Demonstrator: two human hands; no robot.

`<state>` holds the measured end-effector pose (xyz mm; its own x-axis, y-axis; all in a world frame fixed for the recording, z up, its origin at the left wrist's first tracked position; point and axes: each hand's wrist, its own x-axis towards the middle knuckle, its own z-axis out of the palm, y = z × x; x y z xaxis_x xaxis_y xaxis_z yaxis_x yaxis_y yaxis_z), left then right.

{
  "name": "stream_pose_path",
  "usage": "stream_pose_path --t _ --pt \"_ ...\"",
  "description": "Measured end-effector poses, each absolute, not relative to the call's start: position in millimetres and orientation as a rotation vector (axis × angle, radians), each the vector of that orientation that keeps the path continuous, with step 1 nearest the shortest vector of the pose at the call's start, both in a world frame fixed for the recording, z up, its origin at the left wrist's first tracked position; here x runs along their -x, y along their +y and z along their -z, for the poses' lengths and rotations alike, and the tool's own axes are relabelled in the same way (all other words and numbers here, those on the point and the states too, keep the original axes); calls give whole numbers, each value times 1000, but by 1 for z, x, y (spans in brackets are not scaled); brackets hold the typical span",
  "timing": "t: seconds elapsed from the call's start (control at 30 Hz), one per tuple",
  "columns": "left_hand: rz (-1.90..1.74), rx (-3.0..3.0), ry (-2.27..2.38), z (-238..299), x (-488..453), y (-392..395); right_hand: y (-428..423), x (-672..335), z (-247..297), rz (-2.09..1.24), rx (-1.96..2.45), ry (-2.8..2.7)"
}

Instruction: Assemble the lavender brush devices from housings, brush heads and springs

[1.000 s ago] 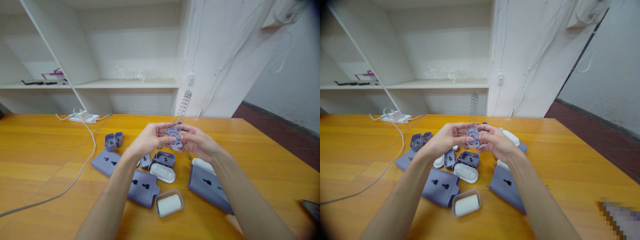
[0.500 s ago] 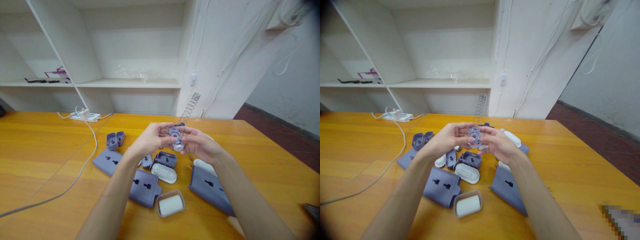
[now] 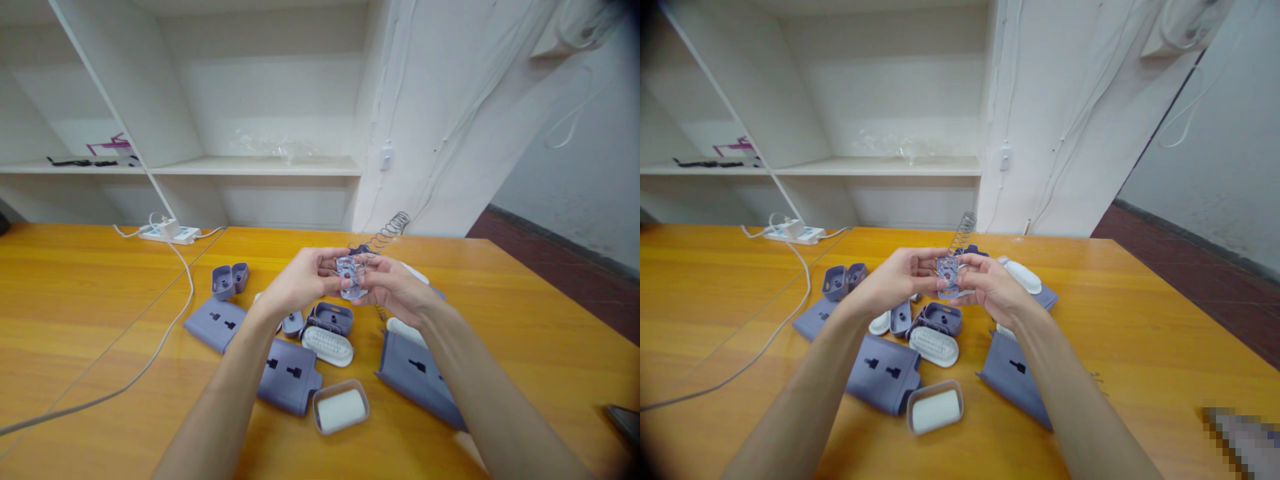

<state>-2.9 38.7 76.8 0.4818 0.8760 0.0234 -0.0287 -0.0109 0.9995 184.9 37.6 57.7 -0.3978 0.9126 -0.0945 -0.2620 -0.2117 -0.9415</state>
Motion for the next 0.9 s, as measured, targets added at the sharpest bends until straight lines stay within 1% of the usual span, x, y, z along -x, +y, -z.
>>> stream_pose_path --t 0.2,0.3,0.4,0.63,0.8,0.9 --pt "-856 -1418 805 -79 6 38 36 -187 -61 -1729 892 -1205" --pt "-868 -1447 851 -78 9 39 33 -190 -64 -1702 921 -1319" --pt "-877 -1462 864 -77 12 40 31 -192 -67 -1527 949 -1481" --pt "-849 -1450 846 -79 9 37 39 -185 -57 -879 1008 -1742" --pt "-865 -1624 865 -78 6 38 40 -185 -56 -715 993 -1771" --pt "-851 -1739 836 -78 5 37 34 -186 -63 -728 988 -1824"
